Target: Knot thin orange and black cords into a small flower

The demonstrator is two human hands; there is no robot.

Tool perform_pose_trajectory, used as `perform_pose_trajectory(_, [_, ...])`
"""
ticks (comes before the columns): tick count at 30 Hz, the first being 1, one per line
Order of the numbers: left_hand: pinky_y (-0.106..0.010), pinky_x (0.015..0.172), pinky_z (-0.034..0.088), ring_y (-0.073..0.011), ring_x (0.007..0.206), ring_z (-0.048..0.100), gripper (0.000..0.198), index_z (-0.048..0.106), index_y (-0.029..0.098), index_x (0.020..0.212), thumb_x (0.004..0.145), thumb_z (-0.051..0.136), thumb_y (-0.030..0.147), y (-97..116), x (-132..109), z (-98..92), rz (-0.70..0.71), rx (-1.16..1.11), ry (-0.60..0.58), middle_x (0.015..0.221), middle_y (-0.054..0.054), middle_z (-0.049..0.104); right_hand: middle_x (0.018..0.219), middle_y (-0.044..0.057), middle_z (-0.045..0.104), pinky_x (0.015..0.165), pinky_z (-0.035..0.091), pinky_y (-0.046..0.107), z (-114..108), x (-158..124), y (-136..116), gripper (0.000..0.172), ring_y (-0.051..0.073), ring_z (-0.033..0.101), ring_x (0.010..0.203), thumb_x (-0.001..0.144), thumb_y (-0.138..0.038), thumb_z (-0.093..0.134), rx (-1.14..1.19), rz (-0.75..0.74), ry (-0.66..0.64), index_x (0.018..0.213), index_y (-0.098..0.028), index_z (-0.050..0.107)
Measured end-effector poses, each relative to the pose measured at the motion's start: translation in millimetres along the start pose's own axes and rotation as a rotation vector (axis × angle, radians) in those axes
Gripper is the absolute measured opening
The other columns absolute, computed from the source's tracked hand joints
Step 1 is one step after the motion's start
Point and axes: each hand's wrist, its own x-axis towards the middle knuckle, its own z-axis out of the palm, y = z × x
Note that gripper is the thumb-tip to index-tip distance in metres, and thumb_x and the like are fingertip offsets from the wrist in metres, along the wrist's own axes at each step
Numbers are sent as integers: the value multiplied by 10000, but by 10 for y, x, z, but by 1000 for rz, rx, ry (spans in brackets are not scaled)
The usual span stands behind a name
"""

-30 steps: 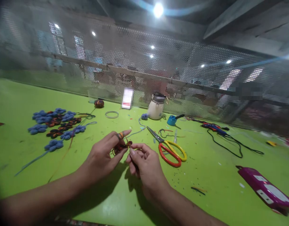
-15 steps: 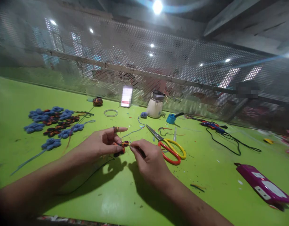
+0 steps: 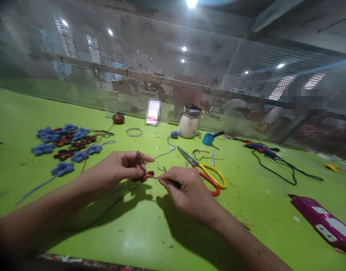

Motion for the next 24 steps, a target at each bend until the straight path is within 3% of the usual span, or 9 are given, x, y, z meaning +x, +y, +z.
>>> perform_pose_trajectory(5, [-278,673,429,-127,621,603,287,661,104,916,630,676,90,-54,5,-9,-15,-107,-34,650,-14,664,677,27,678,561,433,256,-16,19,-29,140,140,588,605,823,-189,572,116,91,-30,781,-170,703])
perform_pose_trajectory(10, [-280,634,423,-138,584,599,102,628,117,671,592,671,69,-102,6,10,-21,-180,-73,595,-29,664,577,2,605,452,358,224,3,18,-41,156,98,484,485,819,-230,577,273,206,-57,738,-161,690])
perform_pose_trajectory(15, [-277,627,420,-129,568,583,121,578,122,610,570,673,58,-105,18,32,-18,-212,-52,561,-4,623,545,-11,545,414,317,215,65,24,-35,184,78,419,435,815,-282,588,391,331,-17,705,-152,658])
perform_pose_trajectory(18, [-276,608,413,-131,571,584,227,578,115,744,556,686,47,-99,22,34,-17,-223,-18,604,-3,626,606,-5,569,423,343,216,111,16,-26,187,80,430,443,834,-296,565,434,363,28,918,-153,652])
perform_pose_trajectory(21, [-275,605,412,-137,591,582,588,514,107,1118,563,692,35,-109,25,21,6,-230,-41,646,0,635,652,-7,573,446,368,223,137,-11,-33,331,89,439,469,852,-239,526,369,287,68,1175,-195,583])
perform_pose_trajectory(24, [-279,615,420,-141,615,579,837,335,131,1331,581,695,37,-120,26,5,45,-238,-72,670,6,632,658,3,575,441,348,228,133,-37,-61,297,87,424,464,851,-196,504,277,240,66,1106,-202,655])
